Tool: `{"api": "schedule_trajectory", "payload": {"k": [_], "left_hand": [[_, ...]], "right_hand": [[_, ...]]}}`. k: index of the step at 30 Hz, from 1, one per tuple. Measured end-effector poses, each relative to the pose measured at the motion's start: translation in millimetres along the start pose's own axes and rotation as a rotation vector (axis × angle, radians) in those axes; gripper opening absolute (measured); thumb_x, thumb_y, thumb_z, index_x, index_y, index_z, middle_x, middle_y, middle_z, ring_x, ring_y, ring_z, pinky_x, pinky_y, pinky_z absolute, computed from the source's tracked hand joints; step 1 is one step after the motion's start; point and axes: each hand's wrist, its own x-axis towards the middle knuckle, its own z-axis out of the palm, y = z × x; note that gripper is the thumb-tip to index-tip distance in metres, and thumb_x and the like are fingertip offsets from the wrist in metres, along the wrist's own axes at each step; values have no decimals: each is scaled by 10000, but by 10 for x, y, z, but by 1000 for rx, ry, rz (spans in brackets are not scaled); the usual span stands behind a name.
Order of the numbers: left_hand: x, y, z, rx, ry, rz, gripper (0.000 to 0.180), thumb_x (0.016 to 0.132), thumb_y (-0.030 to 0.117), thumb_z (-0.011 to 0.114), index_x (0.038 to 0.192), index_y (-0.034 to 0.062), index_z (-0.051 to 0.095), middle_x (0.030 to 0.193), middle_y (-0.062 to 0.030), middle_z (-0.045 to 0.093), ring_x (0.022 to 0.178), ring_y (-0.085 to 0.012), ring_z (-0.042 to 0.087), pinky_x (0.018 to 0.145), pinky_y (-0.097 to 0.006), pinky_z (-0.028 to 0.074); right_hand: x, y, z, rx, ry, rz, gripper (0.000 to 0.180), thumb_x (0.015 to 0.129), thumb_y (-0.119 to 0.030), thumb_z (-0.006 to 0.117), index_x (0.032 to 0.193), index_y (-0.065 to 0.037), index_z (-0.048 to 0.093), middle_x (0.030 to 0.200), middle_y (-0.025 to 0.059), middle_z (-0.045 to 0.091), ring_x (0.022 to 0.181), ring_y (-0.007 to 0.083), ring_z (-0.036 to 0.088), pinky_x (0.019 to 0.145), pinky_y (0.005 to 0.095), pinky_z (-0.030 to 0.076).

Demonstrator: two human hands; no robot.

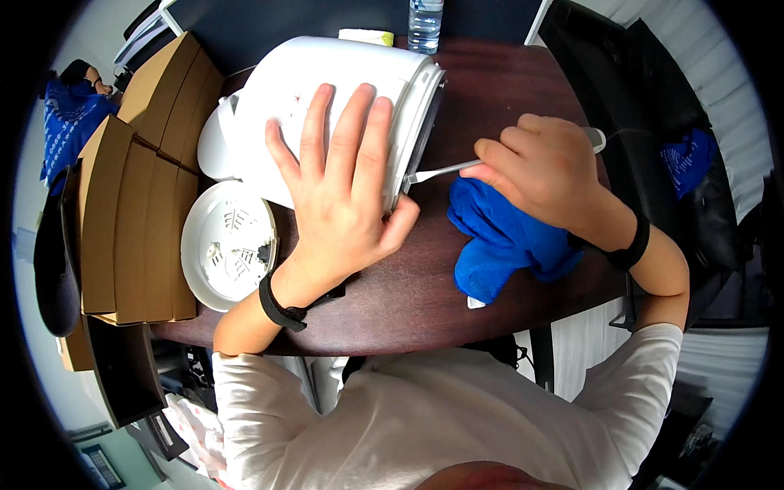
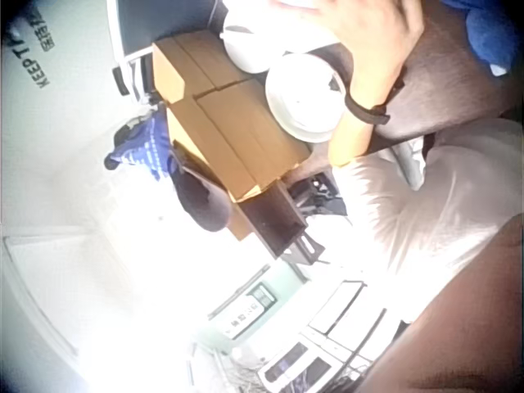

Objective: The person uses a screwdriver to remove screws from the side and lid of a white rice cooker. They place the removed screws on a plate, separate the lid from the main body, and inspect the internal components.

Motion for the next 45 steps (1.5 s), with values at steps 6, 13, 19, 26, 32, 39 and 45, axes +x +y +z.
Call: {"api": "schedule_trajectory", "payload": {"k": [6, 13, 19, 26, 32, 39, 45], "left_hand": [[14, -8, 21, -23, 18, 12, 879, 616, 243, 655, 1432, -6, 444, 1447, -195, 466, 1385, -439, 361, 1089, -700, 84], [5, -7, 17, -7, 33, -13, 880, 625, 249, 659, 1437, -8, 437, 1449, -193, 462, 1388, -441, 351, 1086, -700, 90], [-5, -43, 21, -21, 47, -10, 879, 627, 256, 673, 1435, -5, 448, 1450, -187, 456, 1380, -448, 351, 1061, -732, 96], [14, -13, -19, 0, -22, 7, 873, 649, 246, 644, 1458, 15, 409, 1459, -188, 466, 1407, -411, 352, 1138, -638, 85], [7, -17, -13, 6, -5, 0, 877, 630, 244, 640, 1448, 14, 420, 1454, -183, 474, 1405, -410, 358, 1141, -636, 80], [5, -43, 8, -27, 8, 18, 889, 607, 277, 670, 1425, 4, 456, 1445, -182, 464, 1385, -433, 358, 1068, -729, 91], [10, -27, -16, 10, -17, 8, 856, 657, 264, 627, 1446, 1, 422, 1451, -191, 476, 1408, -410, 355, 1138, -636, 83]], "right_hand": [[14, -14, 1, -7, 17, -4, 279, 825, -378, 718, 731, -137, 612, 620, -2, 429, 596, 168, 498, 504, 298, 396], [59, 7, 87, 80, 19, 30, 302, 830, -373, 720, 726, -107, 622, 604, 0, 478, 569, 200, 522, 493, 320, 398], [1, -227, 155, 1174, -381, 697, 328, 949, -292, 658, 762, -23, 677, 527, 37, 523, 481, 126, 513, 469, 292, 380], [-130, -189, 216, 1159, -363, 649, 309, 943, -302, 663, 766, -49, 669, 529, 17, 519, 486, 102, 495, 475, 282, 390], [-86, -111, 68, 99, -12, 104, 319, 837, -367, 733, 701, -119, 585, 602, 19, 491, 570, 171, 553, 481, 300, 421], [-49, -97, 72, 3, 46, 45, 312, 818, -357, 750, 698, -130, 574, 598, 0, 432, 564, 152, 492, 472, 278, 387], [-53, -100, 36, 13, 33, 51, 316, 811, -356, 753, 691, -132, 565, 603, -3, 438, 575, 150, 498, 476, 281, 386]]}}
